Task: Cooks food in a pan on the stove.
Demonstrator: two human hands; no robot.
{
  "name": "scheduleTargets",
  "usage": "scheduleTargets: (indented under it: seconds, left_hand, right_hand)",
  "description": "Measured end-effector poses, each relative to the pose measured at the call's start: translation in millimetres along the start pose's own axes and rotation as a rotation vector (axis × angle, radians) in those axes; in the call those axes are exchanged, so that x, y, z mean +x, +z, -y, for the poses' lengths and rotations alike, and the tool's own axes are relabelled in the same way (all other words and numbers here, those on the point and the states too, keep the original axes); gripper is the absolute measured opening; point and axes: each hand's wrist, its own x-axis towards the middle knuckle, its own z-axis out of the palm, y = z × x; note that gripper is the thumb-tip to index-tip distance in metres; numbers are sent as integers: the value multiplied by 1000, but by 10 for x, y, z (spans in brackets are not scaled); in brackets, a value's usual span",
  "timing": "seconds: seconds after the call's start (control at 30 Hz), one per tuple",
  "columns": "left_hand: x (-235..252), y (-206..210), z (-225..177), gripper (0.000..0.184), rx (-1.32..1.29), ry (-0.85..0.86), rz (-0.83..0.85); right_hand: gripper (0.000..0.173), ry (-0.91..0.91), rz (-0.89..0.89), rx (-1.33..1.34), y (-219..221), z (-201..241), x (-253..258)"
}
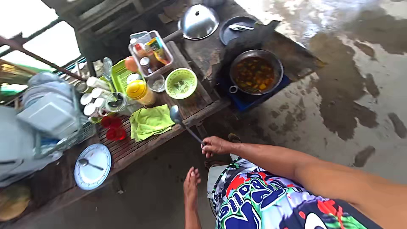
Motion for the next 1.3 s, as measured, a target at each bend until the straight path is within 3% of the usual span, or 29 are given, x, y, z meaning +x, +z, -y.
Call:
scheduleTargets:
  seconds: [0.13, 0.23, 0.3, 0.4, 0.5, 0.6, 0.7, 0.8, 0.97, 1.13, 1.3]
  left_hand:
    - [237, 954, -752, 51, -61, 206, 121]
    - [217, 1506, -911, 22, 11, 248, 20]
    - [281, 1718, -978, 21, 93, 308, 43]
    - [399, 1973, -1232, 32, 385, 443, -3]
    - [513, 2211, -1796, 40, 812, 654, 3]
    - [728, 2616, -2556, 50, 1263, 628, 20]
    - [1174, 3079, -3026, 63, 1537, 506, -2]
    - [1669, 3421, -3240, 58, 1630, 515, -79]
    - [2038, 3760, -3326, 46, 1717, 497, -58]
    - [2117, 3777, -3371, 31, 1780, 395, 97]
    - [2319, 3740, -3487, 28, 1722, 309, 270]
  right_hand:
    - [28, -92, -80, -153, 62, -233, -537]
    - [25, -252, -238, -288, -100, -434, -765]
    - [30, -257, -240, -361, -360, -463, -978]
    - [45, -72, -102, -478, -886, -672, -1472]
    - [44, 124, -62, -579, -1421, -1320, -2089]
    - [42, 348, -195, -510, -1902, -2072, -2894]
    - [41, 571, -422, -244, -2121, -2829, -3731]
    - [39, 745, -681, 68, -2044, -3373, -4317]
    - [46, 865, -1028, 561, -1451, -3495, -4671]
    - [45, 931, -1032, 699, -891, -3468, -4547]
    - [44, 880, -1031, 741, -932, -3471, -4280]
